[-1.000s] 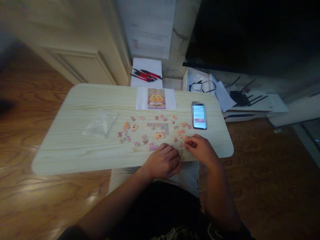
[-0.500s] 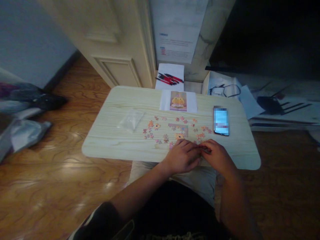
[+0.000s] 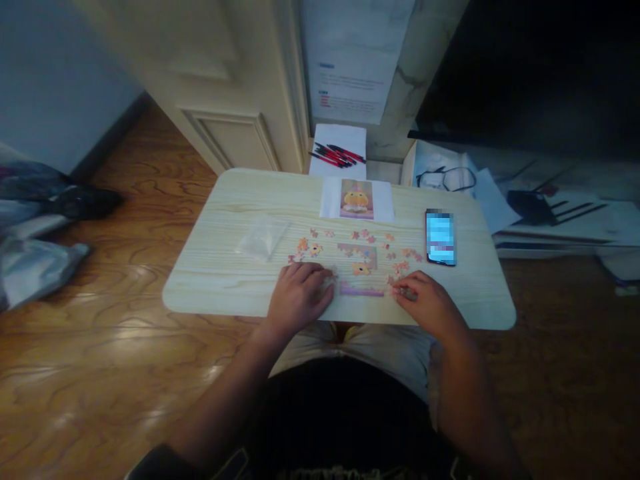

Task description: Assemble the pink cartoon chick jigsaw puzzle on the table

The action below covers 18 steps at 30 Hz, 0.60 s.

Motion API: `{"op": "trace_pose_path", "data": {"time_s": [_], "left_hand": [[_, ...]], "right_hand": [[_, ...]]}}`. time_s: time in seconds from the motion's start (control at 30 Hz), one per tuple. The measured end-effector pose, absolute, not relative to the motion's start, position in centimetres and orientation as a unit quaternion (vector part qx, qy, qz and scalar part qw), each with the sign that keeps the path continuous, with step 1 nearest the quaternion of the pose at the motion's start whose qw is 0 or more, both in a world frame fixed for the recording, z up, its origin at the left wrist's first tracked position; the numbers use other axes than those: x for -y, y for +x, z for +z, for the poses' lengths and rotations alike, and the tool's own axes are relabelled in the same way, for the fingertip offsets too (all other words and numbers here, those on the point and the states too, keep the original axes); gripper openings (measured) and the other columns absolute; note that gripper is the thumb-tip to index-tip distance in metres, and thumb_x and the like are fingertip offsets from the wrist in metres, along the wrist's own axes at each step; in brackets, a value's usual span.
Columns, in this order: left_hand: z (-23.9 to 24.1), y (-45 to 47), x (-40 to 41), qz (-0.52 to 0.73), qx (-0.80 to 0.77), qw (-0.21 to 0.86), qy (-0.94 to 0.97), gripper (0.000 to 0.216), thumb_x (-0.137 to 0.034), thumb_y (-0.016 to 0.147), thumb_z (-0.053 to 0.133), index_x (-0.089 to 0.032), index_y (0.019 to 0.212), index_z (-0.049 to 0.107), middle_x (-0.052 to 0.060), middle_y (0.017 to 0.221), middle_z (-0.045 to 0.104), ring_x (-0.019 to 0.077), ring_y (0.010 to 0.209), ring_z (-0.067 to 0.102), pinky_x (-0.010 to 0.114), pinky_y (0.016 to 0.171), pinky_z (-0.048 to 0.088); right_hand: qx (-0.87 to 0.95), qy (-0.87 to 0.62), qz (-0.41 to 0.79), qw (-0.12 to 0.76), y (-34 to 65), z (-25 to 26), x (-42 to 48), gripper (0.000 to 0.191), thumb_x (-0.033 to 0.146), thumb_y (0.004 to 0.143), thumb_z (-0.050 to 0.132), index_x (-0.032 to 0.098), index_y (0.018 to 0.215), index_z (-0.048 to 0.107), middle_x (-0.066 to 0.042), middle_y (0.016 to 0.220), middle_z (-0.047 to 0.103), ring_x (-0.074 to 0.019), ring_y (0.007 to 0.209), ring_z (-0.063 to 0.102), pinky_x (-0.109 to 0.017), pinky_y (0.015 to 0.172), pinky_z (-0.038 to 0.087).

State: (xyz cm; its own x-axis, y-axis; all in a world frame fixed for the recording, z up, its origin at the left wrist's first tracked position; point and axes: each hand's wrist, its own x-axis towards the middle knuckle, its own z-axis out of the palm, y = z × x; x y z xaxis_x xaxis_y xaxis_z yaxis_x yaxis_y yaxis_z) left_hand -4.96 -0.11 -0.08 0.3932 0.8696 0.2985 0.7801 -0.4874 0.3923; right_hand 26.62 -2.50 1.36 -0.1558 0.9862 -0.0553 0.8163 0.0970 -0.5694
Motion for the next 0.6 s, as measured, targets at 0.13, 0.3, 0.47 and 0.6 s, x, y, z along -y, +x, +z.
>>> {"op": "trace_pose_path", "data": {"time_s": [0.13, 0.3, 0.47, 0.6], "left_hand": [[-0.9, -6.5, -0.1, 0.211, -0.546, 0.064, 0.808, 0.026, -0.033, 0.095, 0.061, -0.024, 0.115, 0.074, 0.010, 0.115, 0.069, 0.0293, 0.109, 0.060, 0.047, 0.096, 0.046], [-0.4, -6.1, -0.4, 0.186, -0.550, 0.054, 0.812, 0.020, -0.031, 0.096, 0.059, -0.025, 0.106, 0.075, 0.010, 0.114, 0.069, 0.0295, 0.107, 0.059, 0.046, 0.088, 0.046], [0.2, -5.5, -0.9, 0.212, -0.541, 0.105, 0.807, 0.016, -0.028, 0.098, 0.057, -0.024, 0.099, 0.073, 0.007, 0.101, 0.072, 0.0259, 0.101, 0.064, 0.041, 0.089, 0.049], [0.2, -2.5, -1.5, 0.294, -0.498, 0.256, 0.775, 0.026, -0.028, 0.100, 0.057, -0.024, 0.122, 0.069, 0.003, 0.103, 0.075, 0.0168, 0.089, 0.070, 0.030, 0.082, 0.055]], "right_hand": [[0.717, -0.623, 0.252, 0.187, 25.7, 1.0, 2.1, 0.015, 0.024, 0.092, 0.068, 0.024, 0.105, 0.077, -0.007, 0.109, 0.070, -0.0231, 0.103, 0.067, -0.040, 0.094, 0.054], [0.726, -0.615, 0.228, 0.208, 23.9, 0.9, 1.5, 0.011, 0.023, 0.092, 0.069, 0.023, 0.101, 0.075, -0.008, 0.109, 0.067, -0.0237, 0.106, 0.065, -0.041, 0.099, 0.051], [0.722, -0.622, 0.215, 0.214, 23.9, 0.7, 1.3, 0.010, 0.023, 0.092, 0.070, 0.023, 0.100, 0.075, -0.007, 0.109, 0.068, -0.0239, 0.109, 0.064, -0.040, 0.101, 0.050], [0.723, -0.622, 0.210, 0.213, 24.8, 0.6, 1.4, 0.010, 0.020, 0.092, 0.070, 0.021, 0.100, 0.074, -0.008, 0.110, 0.069, -0.0235, 0.108, 0.064, -0.040, 0.101, 0.049]]}}
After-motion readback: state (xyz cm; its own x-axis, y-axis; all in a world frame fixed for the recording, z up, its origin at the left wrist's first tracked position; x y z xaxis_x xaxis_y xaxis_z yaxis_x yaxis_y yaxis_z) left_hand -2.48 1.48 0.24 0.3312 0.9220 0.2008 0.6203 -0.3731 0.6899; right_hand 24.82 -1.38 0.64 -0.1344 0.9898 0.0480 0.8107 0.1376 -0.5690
